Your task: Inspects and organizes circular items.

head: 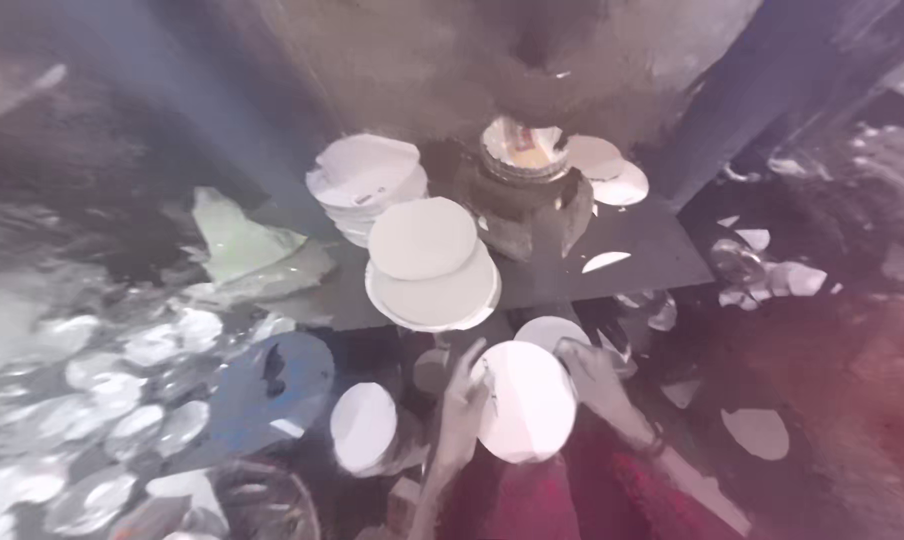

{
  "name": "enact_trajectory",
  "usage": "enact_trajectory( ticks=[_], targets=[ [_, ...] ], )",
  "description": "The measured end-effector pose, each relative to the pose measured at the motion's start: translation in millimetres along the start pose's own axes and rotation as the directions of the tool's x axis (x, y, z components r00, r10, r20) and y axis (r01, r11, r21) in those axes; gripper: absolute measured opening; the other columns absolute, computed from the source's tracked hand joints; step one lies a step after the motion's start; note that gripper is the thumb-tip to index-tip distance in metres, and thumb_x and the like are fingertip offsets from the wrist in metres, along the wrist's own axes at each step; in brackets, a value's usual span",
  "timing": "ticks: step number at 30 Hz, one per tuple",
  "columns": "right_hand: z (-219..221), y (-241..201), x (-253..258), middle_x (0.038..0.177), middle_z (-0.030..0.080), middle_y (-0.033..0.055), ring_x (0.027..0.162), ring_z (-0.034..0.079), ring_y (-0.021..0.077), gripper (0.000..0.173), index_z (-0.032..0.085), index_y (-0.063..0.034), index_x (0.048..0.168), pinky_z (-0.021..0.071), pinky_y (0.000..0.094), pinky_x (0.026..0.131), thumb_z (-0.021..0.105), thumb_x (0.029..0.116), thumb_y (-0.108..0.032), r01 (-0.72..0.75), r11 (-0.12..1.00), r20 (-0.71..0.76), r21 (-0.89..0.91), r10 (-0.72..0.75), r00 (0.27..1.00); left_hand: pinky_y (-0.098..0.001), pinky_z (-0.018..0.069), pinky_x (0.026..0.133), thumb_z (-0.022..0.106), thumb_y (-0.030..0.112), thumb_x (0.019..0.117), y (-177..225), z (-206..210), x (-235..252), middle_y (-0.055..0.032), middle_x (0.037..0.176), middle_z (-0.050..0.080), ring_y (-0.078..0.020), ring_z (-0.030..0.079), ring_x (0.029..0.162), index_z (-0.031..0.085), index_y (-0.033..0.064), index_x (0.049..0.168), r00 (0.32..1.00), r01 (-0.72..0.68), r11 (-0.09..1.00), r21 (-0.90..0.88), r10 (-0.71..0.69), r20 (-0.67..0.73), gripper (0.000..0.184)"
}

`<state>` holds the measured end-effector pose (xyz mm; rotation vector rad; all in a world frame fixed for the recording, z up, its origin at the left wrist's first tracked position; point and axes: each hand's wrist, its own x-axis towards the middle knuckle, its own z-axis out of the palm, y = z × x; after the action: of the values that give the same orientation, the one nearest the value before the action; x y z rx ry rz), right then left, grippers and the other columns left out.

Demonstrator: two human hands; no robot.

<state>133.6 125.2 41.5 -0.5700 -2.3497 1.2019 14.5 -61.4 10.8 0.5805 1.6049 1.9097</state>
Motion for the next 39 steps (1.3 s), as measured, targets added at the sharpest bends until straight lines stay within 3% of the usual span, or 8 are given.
enact_trajectory(
  ticks=[5, 11, 14, 18, 23, 27, 31, 39],
  targets=[
    [-1.8, -69.8, 100.2, 0.099, 0.074, 0.0133, 0.090, 0.071, 0.0251, 0.022, 0.074, -0.0021, 0.108, 0.0581, 0.0419, 0.081, 0.064, 0.0988, -0.019, 0.385, 0.897, -0.043, -0.215, -0.403, 0.914, -0.0243, 0.0586, 0.084, 0.051, 0.004, 0.1001, 8.1, -12.6, -18.5, -0.0023, 0.117, 0.069, -0.0036, 0.068, 0.095, 0.055, -0.0028, 0.134, 0.964, -0.028, 0.998, -0.050, 0.040, 0.264, 0.035],
    [52.3, -132.9, 171.2, 0.157, 0.043, 0.0206, 0.150, 0.034, 0.0398, 0.061, 0.053, -0.0086, 0.147, 0.0194, 0.0621, 0.122, 0.064, 0.0982, -0.043, 0.447, 0.793, 0.482, -0.414, -0.225, 0.847, -0.0212, 0.0562, 0.087, 0.049, 0.005, 0.0963, 48.5, -58.3, -29.3, -0.0075, 0.134, 0.059, -0.0016, 0.065, 0.102, 0.039, -0.0111, 0.144, 0.932, -0.251, 0.965, 0.077, 0.263, -0.249, 0.051],
    [57.8, -130.8, 175.4, 0.117, 0.071, 0.0214, 0.116, 0.067, 0.0389, 0.032, 0.069, -0.0016, 0.120, 0.0424, 0.0592, 0.108, 0.058, 0.1024, -0.027, 0.637, 0.652, 0.416, -0.410, -0.488, 0.767, -0.0223, 0.0586, 0.084, 0.046, 0.005, 0.0994, 78.8, -85.3, -47.4, -0.0009, 0.125, 0.066, -0.0033, 0.068, 0.099, 0.043, -0.0073, 0.142, 0.823, -0.315, 0.947, 0.054, 0.301, -0.482, 0.045],
    [23.9, -143.8, 170.8, 0.093, 0.072, 0.0111, 0.086, 0.070, 0.0132, 0.023, 0.070, 0.0017, 0.103, 0.0569, 0.0273, 0.081, 0.056, 0.1043, -0.016, 0.747, 0.598, -0.294, -0.291, -0.799, 0.525, -0.0228, 0.0527, 0.097, 0.052, 0.010, 0.0994, 88.5, -109.2, -53.1, 0.0061, 0.133, 0.061, -0.0024, 0.061, 0.116, 0.051, 0.0034, 0.137, 0.689, -0.438, 0.854, 0.279, 0.519, -0.505, 0.039],
    [23.8, -172.8, 117.4, 0.083, 0.072, 0.0052, 0.072, 0.064, 0.0026, 0.021, 0.073, -0.0005, 0.100, 0.0524, 0.0181, 0.068, 0.063, 0.0995, -0.019, 0.597, 0.773, 0.265, 0.214, -0.634, 0.726, -0.0216, 0.0538, 0.094, 0.048, 0.058, 0.0979, 96.3, -88.6, -40.0, 0.0117, 0.115, 0.073, -0.0005, 0.066, 0.106, 0.073, 0.0222, 0.118, 0.834, -0.405, 0.910, 0.089, 0.408, -0.371, 0.048],
    [46.3, -154.6, 125.6, 0.092, 0.073, 0.0150, 0.079, 0.071, 0.0259, 0.024, 0.075, -0.0008, 0.103, 0.0584, 0.0430, 0.071, 0.061, 0.0994, -0.019, 0.556, 0.822, 0.263, -0.123, -0.513, 0.817, -0.0155, 0.0560, 0.072, 0.061, 0.011, 0.0953, 96.4, -63.3, -21.0, 0.0142, 0.085, 0.069, 0.0051, 0.065, 0.078, 0.067, 0.0086, 0.098, 0.791, -0.375, 0.904, 0.206, 0.427, -0.437, 0.007],
    [28.0, -127.4, 161.4, 0.124, 0.062, 0.0273, 0.107, 0.064, 0.0463, 0.044, 0.062, -0.0032, 0.136, 0.0513, 0.0656, 0.087, 0.066, 0.0996, -0.028, 0.165, 0.882, 0.151, -0.442, -0.108, 0.983, -0.0238, 0.0520, 0.101, 0.056, 0.007, 0.0970, 111.6, -82.4, -2.8, -0.0096, 0.142, 0.055, -0.0054, 0.060, 0.119, 0.034, -0.0081, 0.149, 0.901, -0.362, 0.917, 0.167, 0.390, -0.190, 0.058],
    [22.3, -89.6, 167.0, 0.114, 0.069, 0.0244, 0.104, 0.068, 0.0331, 0.037, 0.066, 0.0041, 0.127, 0.0523, 0.0505, 0.094, 0.060, 0.1023, -0.023, 0.075, 0.969, 0.215, -0.235, -0.023, 0.976, -0.0283, 0.0519, 0.101, 0.055, 0.006, 0.0966, 116.4, -87.3, 39.6, -0.0144, 0.138, 0.060, -0.0107, 0.063, 0.118, 0.014, -0.0008, 0.159, 0.996, -0.085, 0.993, 0.079, 0.082, 0.045, 0.075]
  ],
)
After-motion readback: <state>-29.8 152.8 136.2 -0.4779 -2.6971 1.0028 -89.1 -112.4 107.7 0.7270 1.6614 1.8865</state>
